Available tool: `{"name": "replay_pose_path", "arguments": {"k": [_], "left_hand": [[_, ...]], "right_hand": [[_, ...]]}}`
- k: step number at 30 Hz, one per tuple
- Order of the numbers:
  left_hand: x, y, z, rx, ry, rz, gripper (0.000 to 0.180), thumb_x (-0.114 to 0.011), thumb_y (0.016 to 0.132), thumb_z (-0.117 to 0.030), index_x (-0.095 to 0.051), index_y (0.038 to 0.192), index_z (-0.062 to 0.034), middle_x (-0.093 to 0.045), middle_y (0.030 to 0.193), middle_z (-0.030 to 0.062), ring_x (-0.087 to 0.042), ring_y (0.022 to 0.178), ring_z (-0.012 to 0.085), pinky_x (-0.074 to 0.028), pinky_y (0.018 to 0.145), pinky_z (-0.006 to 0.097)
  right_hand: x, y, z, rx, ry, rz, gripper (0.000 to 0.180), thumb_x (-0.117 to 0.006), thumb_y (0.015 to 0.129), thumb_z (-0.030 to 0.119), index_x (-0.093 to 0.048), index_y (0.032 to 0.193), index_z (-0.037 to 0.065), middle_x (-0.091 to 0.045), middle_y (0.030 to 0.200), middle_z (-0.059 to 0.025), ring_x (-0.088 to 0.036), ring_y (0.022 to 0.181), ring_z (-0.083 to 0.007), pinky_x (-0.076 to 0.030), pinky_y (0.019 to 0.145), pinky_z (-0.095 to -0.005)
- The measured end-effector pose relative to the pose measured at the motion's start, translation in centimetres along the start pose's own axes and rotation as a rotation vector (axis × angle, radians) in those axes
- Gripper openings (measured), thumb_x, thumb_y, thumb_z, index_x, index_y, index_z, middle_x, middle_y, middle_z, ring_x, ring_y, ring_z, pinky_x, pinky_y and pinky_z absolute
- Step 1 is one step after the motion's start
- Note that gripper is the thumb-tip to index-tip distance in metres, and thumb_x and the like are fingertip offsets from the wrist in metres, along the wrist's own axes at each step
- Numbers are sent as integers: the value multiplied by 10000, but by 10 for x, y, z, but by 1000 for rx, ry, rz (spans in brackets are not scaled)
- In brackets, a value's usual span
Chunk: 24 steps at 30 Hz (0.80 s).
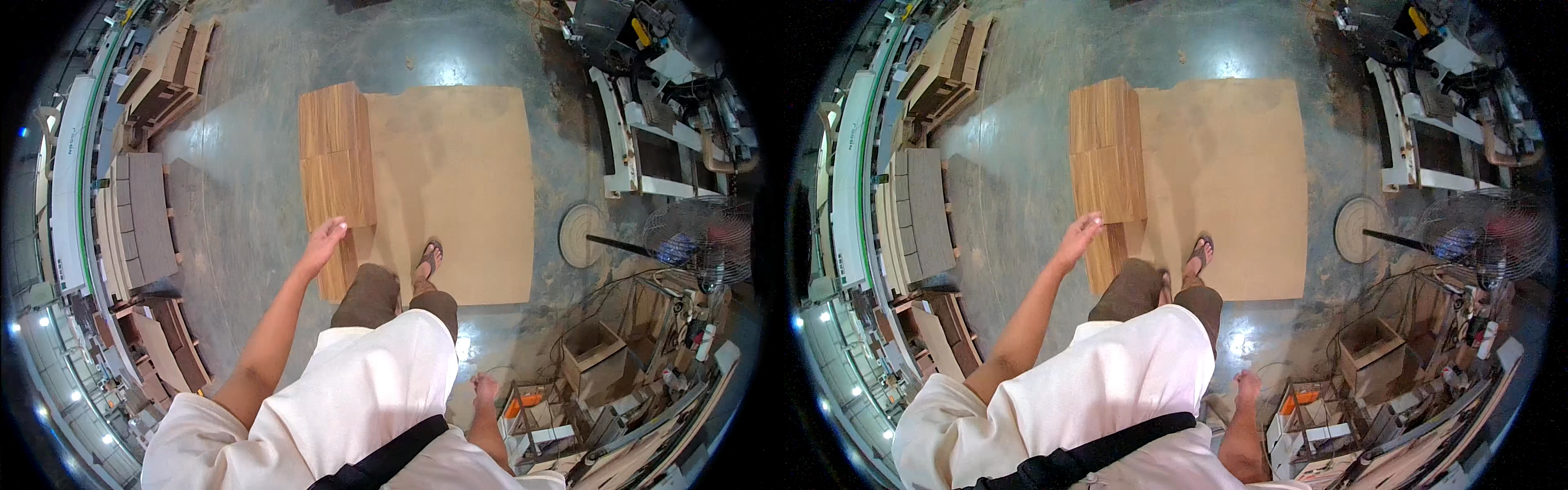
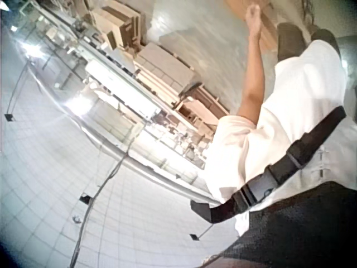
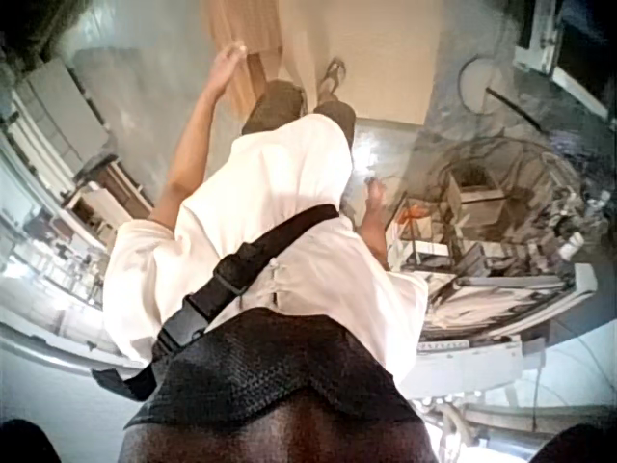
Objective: The person takes wood planks from a machine and stacks them onto a pile on the floor.
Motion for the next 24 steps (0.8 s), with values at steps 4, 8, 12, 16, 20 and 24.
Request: {"name": "replay_pose_path", "arguments": {"k": [4,8,12,16,20,24], "left_hand": [[10,15,69,149,156,44,501,-554,943,-462,-596,1209,-40,-594,957,21,-531,847,131,-447,716,327],[30,8,158,469,81,14,554,-568,904,-545,-615,1142,-47,-600,992,55,-555,927,199,-455,788,398],[17,14,146,627,-44,-10,560,-560,899,-553,-589,1159,-58,-591,1021,81,-551,979,233,-436,833,437],[-3,85,109,628,-204,-34,532,-550,900,-548,-597,1122,-66,-591,1019,76,-538,937,206,-429,770,384],[-6,181,-26,480,-337,-84,486,-599,888,-519,-609,1138,-102,-592,1010,56,-539,898,161,-444,729,324],[41,289,-131,216,-325,-138,457,-579,909,-506,-597,1165,-127,-596,1007,17,-556,916,126,-452,776,311]], "right_hand": [[-39,0,106,117,156,-9,269,-528,828,23,-616,1079,-16,-658,822,-89,-637,651,-174,-477,568,-267],[-69,-13,235,273,134,37,329,-523,825,33,-578,1143,-27,-675,835,-121,-638,711,-174,-460,609,-250],[-89,-22,328,307,112,-15,339,-522,826,39,-580,1158,-1,-671,820,-93,-638,726,-170,-473,652,-272],[-107,1,383,250,56,102,271,-525,861,105,-595,1113,34,-649,818,-69,-625,690,-171,-488,614,-293],[-146,-8,420,111,-36,56,194,-545,881,162,-623,1030,67,-644,840,-44,-611,675,-154,-493,600,-296],[-192,-19,502,115,-84,116,184,-563,902,229,-634,1004,93,-645,851,-21,-600,686,-139,-490,621,-307]]}}
Point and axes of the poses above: each hand's wrist, its own y-axis towards the middle knuckle, its own x-axis out of the back of the hand, z = x × y, the point moved 4 cm from there along y, towards the middle knuckle
